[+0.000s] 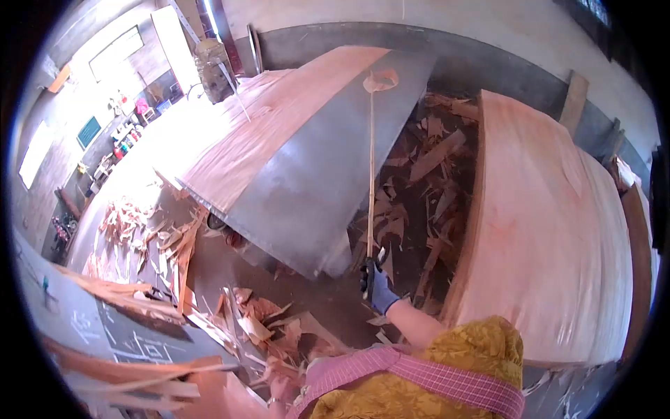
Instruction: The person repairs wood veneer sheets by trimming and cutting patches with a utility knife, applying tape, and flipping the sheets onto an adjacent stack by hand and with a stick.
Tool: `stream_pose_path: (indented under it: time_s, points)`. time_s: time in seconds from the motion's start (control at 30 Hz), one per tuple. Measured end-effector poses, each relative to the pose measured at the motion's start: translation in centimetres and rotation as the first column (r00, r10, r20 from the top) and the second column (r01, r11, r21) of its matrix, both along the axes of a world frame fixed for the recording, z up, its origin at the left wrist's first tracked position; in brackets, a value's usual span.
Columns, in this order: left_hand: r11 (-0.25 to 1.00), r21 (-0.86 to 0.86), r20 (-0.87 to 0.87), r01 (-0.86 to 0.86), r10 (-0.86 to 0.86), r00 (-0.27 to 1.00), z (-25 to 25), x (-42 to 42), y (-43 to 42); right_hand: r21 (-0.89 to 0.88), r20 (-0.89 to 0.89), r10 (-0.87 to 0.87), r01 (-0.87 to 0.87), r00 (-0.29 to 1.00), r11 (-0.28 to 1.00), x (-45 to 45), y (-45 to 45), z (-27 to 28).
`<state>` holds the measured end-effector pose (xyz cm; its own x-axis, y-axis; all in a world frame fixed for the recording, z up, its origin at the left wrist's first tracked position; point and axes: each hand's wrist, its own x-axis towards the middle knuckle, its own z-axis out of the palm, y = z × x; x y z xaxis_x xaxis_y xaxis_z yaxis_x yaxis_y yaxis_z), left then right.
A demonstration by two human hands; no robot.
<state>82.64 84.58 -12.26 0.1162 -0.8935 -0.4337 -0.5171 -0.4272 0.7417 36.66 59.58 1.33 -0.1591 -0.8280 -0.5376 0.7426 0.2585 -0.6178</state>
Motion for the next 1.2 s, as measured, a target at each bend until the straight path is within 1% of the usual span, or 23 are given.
stream_pose_path:
  time_s: [0.03, 0.1, 0.13, 0.23, 0.3, 0.37, 0.43, 0.5, 0.53, 0.57, 0.6, 0.63, 0.67, 0.7, 0.73, 0.8, 0.9, 0.97, 1.03, 1.07, 1.13, 1.17, 1.2]
  points:
    - [0.996, 0.074, -0.044, -0.042, 0.046, 0.998, -0.1, 2.0, -1.2, -0.016, 0.027, -0.057, 0.057, 0.998, 0.998, 1.6, -1.4, -0.7]
    - [0.962, 0.264, -0.001, -0.068, 0.071, 0.997, 0.0, 5.8, -4.6, -0.018, 0.080, -0.176, 0.178, 0.981, 0.984, 4.8, -3.1, -2.7]
    - [0.947, 0.317, 0.017, -0.057, 0.055, 0.998, -0.1, 7.5, -6.7, -0.036, 0.022, -0.219, 0.219, 0.976, 0.975, 6.0, -4.0, -3.1]
    - [0.918, 0.396, 0.061, -0.007, -0.019, 0.998, 1.1, 14.9, -15.3, 0.077, -0.142, -0.337, 0.350, 0.931, 0.934, 8.8, -8.7, -6.0]
    - [0.908, 0.417, 0.093, 0.032, -0.077, 0.993, 1.9, 20.2, -21.9, -0.062, -0.284, -0.467, 0.470, 0.837, 0.881, 11.8, -12.0, -4.8]
    - [0.911, 0.403, 0.116, 0.088, -0.146, 0.982, 2.6, 23.8, -29.6, 0.006, -0.304, -0.423, 0.445, 0.854, 0.895, 14.8, -14.6, -2.8]
    - [0.935, 0.278, 0.159, 0.221, -0.271, 0.949, 1.8, 26.5, -38.3, 0.028, -0.303, -0.391, 0.418, 0.869, 0.908, 18.4, -16.4, -0.8]
    - [0.975, -0.062, -0.114, 0.213, -0.219, 0.969, 3.2, 24.8, -45.1, 0.056, -0.301, -0.350, 0.383, 0.887, 0.922, 22.0, -18.5, 0.4]
    - [0.944, -0.134, -0.019, 0.301, -0.306, 0.952, 6.6, 22.7, -48.4, 0.068, -0.302, -0.321, 0.356, 0.898, 0.932, 24.1, -20.0, 0.7]
    - [0.927, -0.109, -0.050, 0.358, -0.365, 0.930, 9.5, 20.9, -52.0, 0.080, -0.300, -0.286, 0.323, 0.910, 0.943, 26.6, -21.8, 0.7]
    - [0.917, -0.073, -0.101, 0.392, -0.398, 0.912, 9.1, 19.6, -55.5, 0.057, -0.333, -0.231, 0.264, 0.914, 0.963, 29.0, -23.4, 0.0]
    - [0.914, 0.042, -0.313, 0.403, -0.371, 0.874, 12.2, 16.8, -57.8, 0.032, -0.395, -0.163, 0.191, 0.904, 0.981, 31.1, -25.1, -0.8]
    - [0.914, 0.096, -0.474, 0.394, -0.306, 0.826, 15.6, 14.5, -59.7, -0.004, -0.551, -0.067, 0.078, 0.832, 0.997, 33.4, -27.5, -2.0]
    - [0.909, 0.152, -0.618, 0.388, -0.219, 0.755, 17.2, 12.9, -61.5, -0.025, -0.741, 0.010, -0.042, 0.672, 0.999, 35.7, -30.3, -3.3]
    - [0.905, 0.156, -0.653, 0.395, -0.206, 0.729, 16.2, 12.3, -63.3, -0.017, -0.912, 0.043, -0.143, 0.407, 0.990, 37.7, -33.3, -4.1]
    - [0.892, 0.158, -0.710, 0.424, -0.196, 0.676, 13.8, 12.6, -68.5, 0.042, -0.995, 0.055, -0.146, 0.085, 0.988, 41.0, -40.2, -4.5]
    - [0.925, 0.215, -0.411, 0.313, -0.205, 0.888, 12.9, 16.8, -74.5, 0.189, -0.981, 0.191, -0.043, 0.039, 0.981, 44.0, -49.8, -0.2]
    - [0.907, 0.244, -0.395, 0.343, -0.230, 0.890, 14.8, 20.4, -77.7, 0.262, -0.965, 0.262, -0.008, -0.011, 0.965, 45.1, -55.0, 1.3]
    - [0.909, 0.282, -0.283, 0.306, -0.226, 0.932, 15.5, 23.8, -80.8, 0.239, -0.950, 0.248, 0.067, -0.188, 0.969, 46.5, -58.4, -1.7]
    - [0.928, 0.234, -0.232, 0.289, -0.235, 0.944, 14.8, 25.8, -82.2, 0.227, -0.928, 0.248, 0.106, -0.276, 0.968, 47.2, -59.6, -2.8]
    - [0.955, 0.137, -0.143, 0.261, -0.242, 0.960, 12.7, 29.4, -84.2, 0.391, -0.898, 0.404, 0.103, -0.177, 0.915, 48.0, -60.6, -1.7]
    - [0.965, 0.008, -0.109, 0.262, -0.259, 0.960, 12.2, 30.6, -84.9, 0.467, -0.870, 0.477, 0.100, -0.126, 0.879, 48.2, -60.9, -1.1]
    - [0.958, -0.023, -0.077, 0.284, -0.285, 0.955, 11.4, 32.2, -85.8, 0.476, -0.872, 0.482, 0.085, -0.085, 0.875, 48.6, -61.1, -1.5]
